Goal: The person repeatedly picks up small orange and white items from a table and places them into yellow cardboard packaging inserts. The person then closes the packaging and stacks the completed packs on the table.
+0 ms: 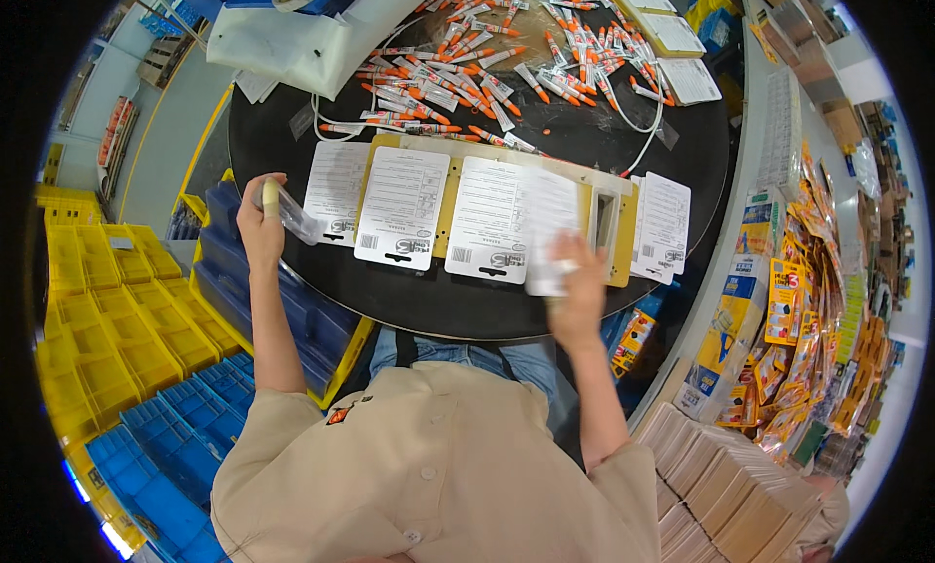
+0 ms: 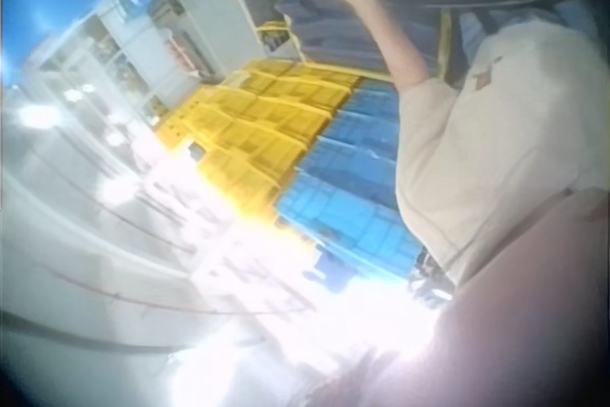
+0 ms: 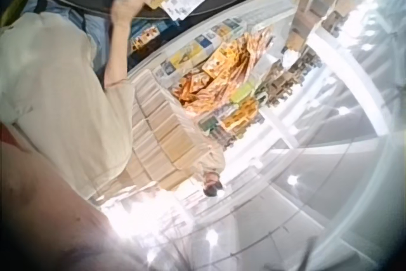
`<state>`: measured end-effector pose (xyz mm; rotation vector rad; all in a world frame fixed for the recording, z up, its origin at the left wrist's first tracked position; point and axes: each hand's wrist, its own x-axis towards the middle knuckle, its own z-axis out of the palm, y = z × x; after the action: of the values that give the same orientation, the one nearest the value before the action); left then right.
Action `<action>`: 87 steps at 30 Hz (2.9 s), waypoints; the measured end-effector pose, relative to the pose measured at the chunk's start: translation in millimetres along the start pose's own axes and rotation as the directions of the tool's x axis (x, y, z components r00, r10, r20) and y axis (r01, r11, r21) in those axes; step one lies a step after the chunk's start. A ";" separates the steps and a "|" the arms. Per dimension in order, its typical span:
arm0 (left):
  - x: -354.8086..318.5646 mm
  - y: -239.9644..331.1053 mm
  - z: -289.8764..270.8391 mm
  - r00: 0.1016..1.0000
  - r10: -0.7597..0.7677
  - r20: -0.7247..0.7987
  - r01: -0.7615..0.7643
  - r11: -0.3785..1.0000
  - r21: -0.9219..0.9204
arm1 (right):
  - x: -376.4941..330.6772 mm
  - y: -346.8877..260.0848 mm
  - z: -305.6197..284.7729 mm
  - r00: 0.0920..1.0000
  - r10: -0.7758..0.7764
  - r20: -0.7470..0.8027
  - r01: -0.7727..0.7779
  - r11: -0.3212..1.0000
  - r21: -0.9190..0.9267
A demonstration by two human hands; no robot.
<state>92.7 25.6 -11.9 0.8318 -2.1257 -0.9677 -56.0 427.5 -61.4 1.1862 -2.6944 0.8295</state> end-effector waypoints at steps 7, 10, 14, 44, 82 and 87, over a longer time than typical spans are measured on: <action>-15.7 104.4 -1.0 0.985 -0.059 0.162 0.105 0.949 -0.298 | 43.4 -75.0 60.7 0.920 -0.293 -0.261 0.356 0.904 0.238; -44.3 161.9 37.1 0.862 0.263 0.434 -0.043 0.890 -0.454 | 68.9 -81.6 87.6 0.942 -0.328 0.076 0.315 0.938 0.147; -79.8 211.7 99.4 0.579 0.569 0.584 -0.210 0.796 -0.567 | 99.7 4.6 73.5 0.939 0.343 -0.041 -0.293 0.855 0.428; -75.2 150.1 253.5 0.613 0.024 0.789 0.086 0.992 -0.097 | 182.2 186.5 -47.8 0.958 0.283 -0.047 -0.226 0.846 0.483; 8.4 65.0 108.5 0.719 -0.269 0.640 -0.203 0.800 0.564 | 108.6 35.0 7.2 0.975 0.221 0.037 -0.212 0.857 0.470; 36.9 78.1 142.2 0.802 0.239 0.547 -0.373 0.916 0.147 | 77.4 164.7 -48.9 0.705 0.573 -0.417 -0.659 0.747 -0.087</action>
<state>-58.7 94.6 -11.6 0.3167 -2.7892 -0.8203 -232.6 492.4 -71.2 0.0114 -2.7514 0.6651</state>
